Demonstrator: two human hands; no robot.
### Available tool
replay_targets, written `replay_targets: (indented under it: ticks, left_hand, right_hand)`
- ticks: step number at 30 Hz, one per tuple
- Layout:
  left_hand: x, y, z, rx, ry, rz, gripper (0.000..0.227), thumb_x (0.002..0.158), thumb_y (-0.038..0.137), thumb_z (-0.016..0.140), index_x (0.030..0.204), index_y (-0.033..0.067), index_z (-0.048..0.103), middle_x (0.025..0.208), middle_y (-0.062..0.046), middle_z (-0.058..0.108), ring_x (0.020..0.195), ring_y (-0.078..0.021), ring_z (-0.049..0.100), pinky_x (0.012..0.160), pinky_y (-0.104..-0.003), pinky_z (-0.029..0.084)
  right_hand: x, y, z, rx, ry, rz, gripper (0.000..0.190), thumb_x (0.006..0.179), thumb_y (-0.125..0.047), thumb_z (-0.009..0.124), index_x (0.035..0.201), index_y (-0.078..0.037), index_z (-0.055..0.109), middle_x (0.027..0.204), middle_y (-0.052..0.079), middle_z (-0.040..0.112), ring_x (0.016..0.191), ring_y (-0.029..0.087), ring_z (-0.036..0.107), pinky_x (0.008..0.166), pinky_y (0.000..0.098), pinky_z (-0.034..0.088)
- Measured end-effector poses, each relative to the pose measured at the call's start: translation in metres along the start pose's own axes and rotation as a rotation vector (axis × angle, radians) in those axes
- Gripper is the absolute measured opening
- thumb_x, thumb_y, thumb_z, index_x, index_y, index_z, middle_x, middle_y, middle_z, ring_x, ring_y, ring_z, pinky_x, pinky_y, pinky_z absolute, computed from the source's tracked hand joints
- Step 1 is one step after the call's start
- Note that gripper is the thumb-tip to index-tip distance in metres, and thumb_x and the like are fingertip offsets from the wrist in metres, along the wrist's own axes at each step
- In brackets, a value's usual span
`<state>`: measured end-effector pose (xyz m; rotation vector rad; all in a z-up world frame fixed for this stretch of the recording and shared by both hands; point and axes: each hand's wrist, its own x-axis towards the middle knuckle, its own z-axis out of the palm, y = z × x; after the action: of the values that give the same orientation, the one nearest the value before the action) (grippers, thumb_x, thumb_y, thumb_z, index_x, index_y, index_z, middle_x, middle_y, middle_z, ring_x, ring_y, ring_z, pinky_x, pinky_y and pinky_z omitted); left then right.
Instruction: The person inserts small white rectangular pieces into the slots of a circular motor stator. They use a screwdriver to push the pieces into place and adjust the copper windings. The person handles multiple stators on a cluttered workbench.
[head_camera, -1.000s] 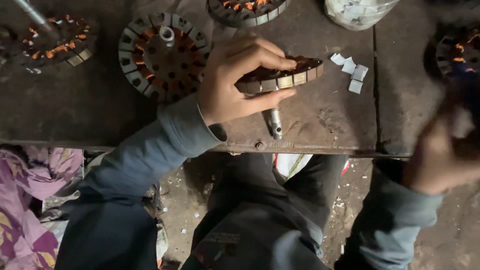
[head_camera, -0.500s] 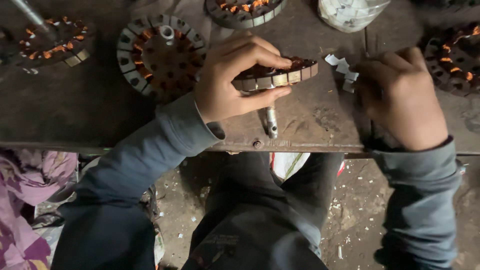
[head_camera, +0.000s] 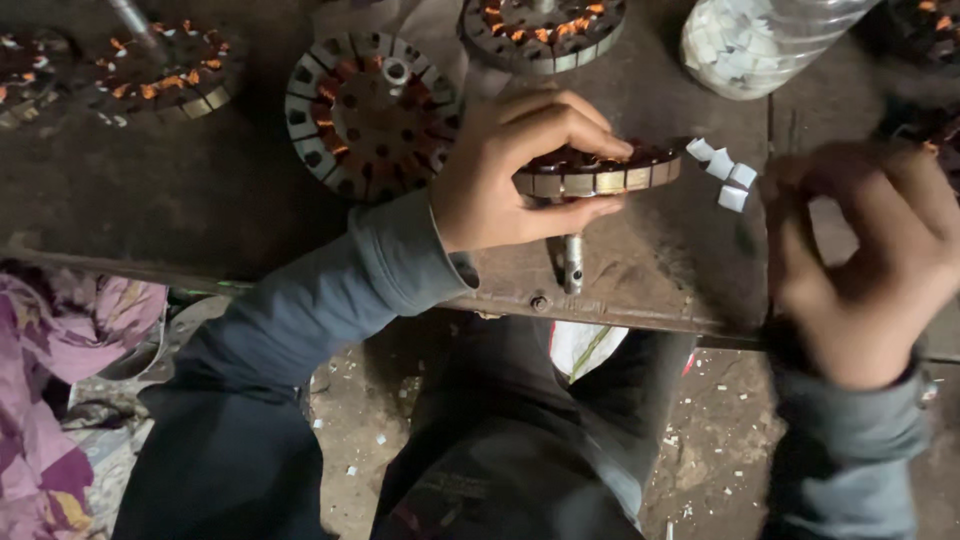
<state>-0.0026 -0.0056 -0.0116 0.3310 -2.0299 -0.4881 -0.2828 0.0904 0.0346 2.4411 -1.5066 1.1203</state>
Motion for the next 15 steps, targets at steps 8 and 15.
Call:
replay_targets:
  ticks: [8,15]
  left_hand:
    - [0.001,0.004,-0.005,-0.059,-0.04,-0.065,0.036,0.089,0.01,0.09,0.117,0.0057,0.066,0.114,-0.007,0.068,0.108,-0.0197,0.069,0.095,-0.03,0.053]
    - [0.002,0.001,-0.003,-0.066,-0.051,-0.077,0.031,0.092,0.009,0.089,0.116,0.0048,0.068,0.113,-0.006,0.068,0.099,-0.018,0.071,0.088,-0.028,0.056]
  right_hand:
    - [-0.008,-0.053,0.053,0.444,0.29,0.261,0.013,0.098,0.013,0.074,0.097,0.009,0.062,0.104,0.015,0.071,0.093,0.02,0.073,0.081,0.0258,0.058]
    - [-0.003,-0.062,0.065,0.344,0.255,0.186,0.01,0.097,0.016,0.072,0.099,0.01,0.064,0.105,0.019,0.072,0.093,0.022,0.072,0.085,0.0267,0.055]
